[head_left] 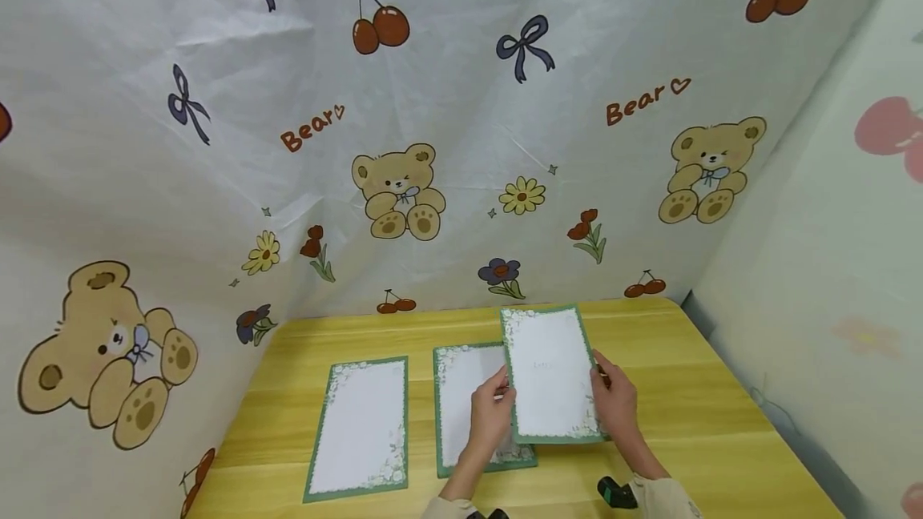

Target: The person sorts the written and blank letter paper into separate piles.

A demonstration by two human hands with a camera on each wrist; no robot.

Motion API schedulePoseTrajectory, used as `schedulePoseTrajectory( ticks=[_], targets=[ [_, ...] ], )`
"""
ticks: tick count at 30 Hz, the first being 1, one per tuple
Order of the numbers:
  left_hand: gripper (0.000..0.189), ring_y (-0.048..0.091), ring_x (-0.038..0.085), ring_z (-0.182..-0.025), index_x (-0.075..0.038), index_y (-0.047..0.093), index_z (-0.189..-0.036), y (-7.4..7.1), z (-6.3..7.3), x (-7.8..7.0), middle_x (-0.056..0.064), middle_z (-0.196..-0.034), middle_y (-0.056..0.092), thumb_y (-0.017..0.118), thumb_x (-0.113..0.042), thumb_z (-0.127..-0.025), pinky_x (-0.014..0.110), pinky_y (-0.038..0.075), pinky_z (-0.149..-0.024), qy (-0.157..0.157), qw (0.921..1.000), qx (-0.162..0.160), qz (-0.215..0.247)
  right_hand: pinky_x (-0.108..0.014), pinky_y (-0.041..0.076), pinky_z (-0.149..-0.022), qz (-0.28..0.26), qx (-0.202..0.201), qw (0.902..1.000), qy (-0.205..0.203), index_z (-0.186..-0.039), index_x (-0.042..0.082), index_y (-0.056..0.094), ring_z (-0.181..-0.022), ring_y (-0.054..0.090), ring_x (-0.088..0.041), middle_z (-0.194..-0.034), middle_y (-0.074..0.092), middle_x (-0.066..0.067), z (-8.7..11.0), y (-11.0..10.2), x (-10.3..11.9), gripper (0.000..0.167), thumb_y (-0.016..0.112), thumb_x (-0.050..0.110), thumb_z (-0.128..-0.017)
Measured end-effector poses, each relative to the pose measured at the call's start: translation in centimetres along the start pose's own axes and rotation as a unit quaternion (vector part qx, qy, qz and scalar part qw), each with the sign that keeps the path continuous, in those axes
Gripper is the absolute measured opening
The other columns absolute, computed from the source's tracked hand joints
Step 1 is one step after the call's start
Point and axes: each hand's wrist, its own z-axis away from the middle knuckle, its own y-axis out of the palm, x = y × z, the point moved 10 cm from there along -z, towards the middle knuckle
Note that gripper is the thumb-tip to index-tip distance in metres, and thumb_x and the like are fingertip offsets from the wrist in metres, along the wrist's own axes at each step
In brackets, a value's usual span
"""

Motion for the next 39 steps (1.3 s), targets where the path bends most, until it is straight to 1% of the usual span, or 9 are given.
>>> schedulePoseTrajectory(
  ticks=[3,7,13,16,18,20,26,33,39],
  targets=[
    [0.041,0.061,0.020,-0.096,0.007,0.056,-0.135,1.2,-0.4,-0.6,0.013,-0.111,0.067,0.060,-0.001,-0.095,0.028,0.054,-0.075,-0.002,1.0000,0.009,0.002,-0.022,0.045,-0.065,0.008,-0.007,0.9998,0.018,-0.141,0.000,0.053,-0.091,0.056,-0.025,-0.110,0.062,-0.019,-0.5,-1.5,-0.6,0.039,0.052,0.007,-0.103],
    [0.042,0.063,0.020,-0.097,0.007,0.056,-0.135,2.4,-0.7,-0.8,0.014,-0.112,0.067,0.060,-0.001,-0.095,0.029,0.054,-0.077,-0.005,0.9998,0.019,-0.008,-0.020,0.044,-0.065,0.016,-0.010,0.9996,0.022,-0.141,-0.001,0.053,-0.091,0.056,-0.026,-0.111,0.062,-0.020,-1.0,-2.8,-1.0,0.039,0.052,0.009,-0.103],
    [0.044,0.064,0.012,-0.087,0.011,0.054,-0.134,4.3,-0.3,0.2,0.013,-0.108,0.067,0.064,-0.004,-0.094,0.025,0.054,-0.070,-0.015,0.9987,0.042,-0.025,-0.022,0.046,-0.064,0.034,-0.009,0.9993,-0.017,-0.138,-0.006,0.054,-0.090,0.059,-0.032,-0.108,0.063,-0.023,-1.0,-3.7,-1.5,0.038,0.053,0.002,-0.101],
    [0.029,0.056,0.006,-0.068,0.013,0.063,-0.113,5.5,0.0,1.0,0.007,-0.093,0.061,0.066,-0.009,-0.094,0.021,0.048,-0.056,-0.022,0.9958,0.071,-0.055,-0.024,0.048,-0.065,0.048,-0.008,0.9981,-0.036,-0.134,-0.009,0.055,-0.090,0.061,-0.037,-0.107,0.064,-0.026,-0.8,-3.9,-1.9,0.036,0.054,-0.001,-0.099],
    [0.021,0.048,0.005,-0.064,0.008,0.063,-0.098,6.3,0.3,1.4,0.005,-0.087,0.053,0.067,-0.012,-0.094,0.021,0.043,-0.053,-0.023,0.9917,0.090,-0.089,-0.026,0.048,-0.064,0.057,-0.001,0.9975,-0.041,-0.133,-0.011,0.056,-0.088,0.061,-0.037,-0.106,0.064,-0.026,-0.5,-3.9,-2.4,0.036,0.054,-0.002,-0.098],
    [0.022,0.045,0.009,-0.067,0.005,0.062,-0.095,7.0,0.6,1.6,0.006,-0.087,0.049,0.067,-0.016,-0.093,0.023,0.040,-0.055,-0.020,0.9854,0.106,-0.132,-0.027,0.047,-0.061,0.066,0.009,0.9970,-0.041,-0.131,-0.012,0.056,-0.083,0.061,-0.034,-0.104,0.064,-0.026,-0.3,-3.9,-3.0,0.035,0.054,-0.003,-0.098],
    [0.064,0.049,0.025,-0.099,0.017,0.051,-0.133,8.5,1.7,1.7,0.018,-0.110,0.050,0.069,-0.028,-0.090,0.034,0.047,-0.074,-0.016,0.9608,0.141,-0.238,-0.031,0.043,-0.057,0.102,0.061,0.9928,-0.017,-0.130,-0.016,0.054,-0.068,0.053,-0.022,-0.098,0.062,-0.025,0.4,-2.9,-5.6,0.035,0.053,-0.002,-0.098],
    [0.068,0.047,0.029,-0.104,0.015,0.053,-0.131,9.6,2.2,1.7,0.018,-0.114,0.049,0.071,-0.034,-0.089,0.038,0.047,-0.081,-0.008,0.9430,0.145,-0.299,-0.056,0.048,-0.079,0.179,0.089,0.9796,0.011,-0.128,-0.021,0.052,-0.095,0.057,-0.043,-0.111,0.055,-0.036,1.0,-2.2,-7.6,0.042,0.057,0.008,-0.098],
    [0.065,0.047,0.030,-0.107,0.014,0.056,-0.127,10.2,2.5,1.5,0.017,-0.114,0.050,0.072,-0.035,-0.088,0.040,0.046,-0.084,0.008,0.9341,0.144,-0.326,-0.059,0.046,-0.082,0.204,0.080,0.9755,0.016,-0.125,-0.022,0.053,-0.100,0.053,-0.047,-0.112,0.051,-0.037,1.2,-2.6,-7.6,0.044,0.058,0.011,-0.097]
  ],
)
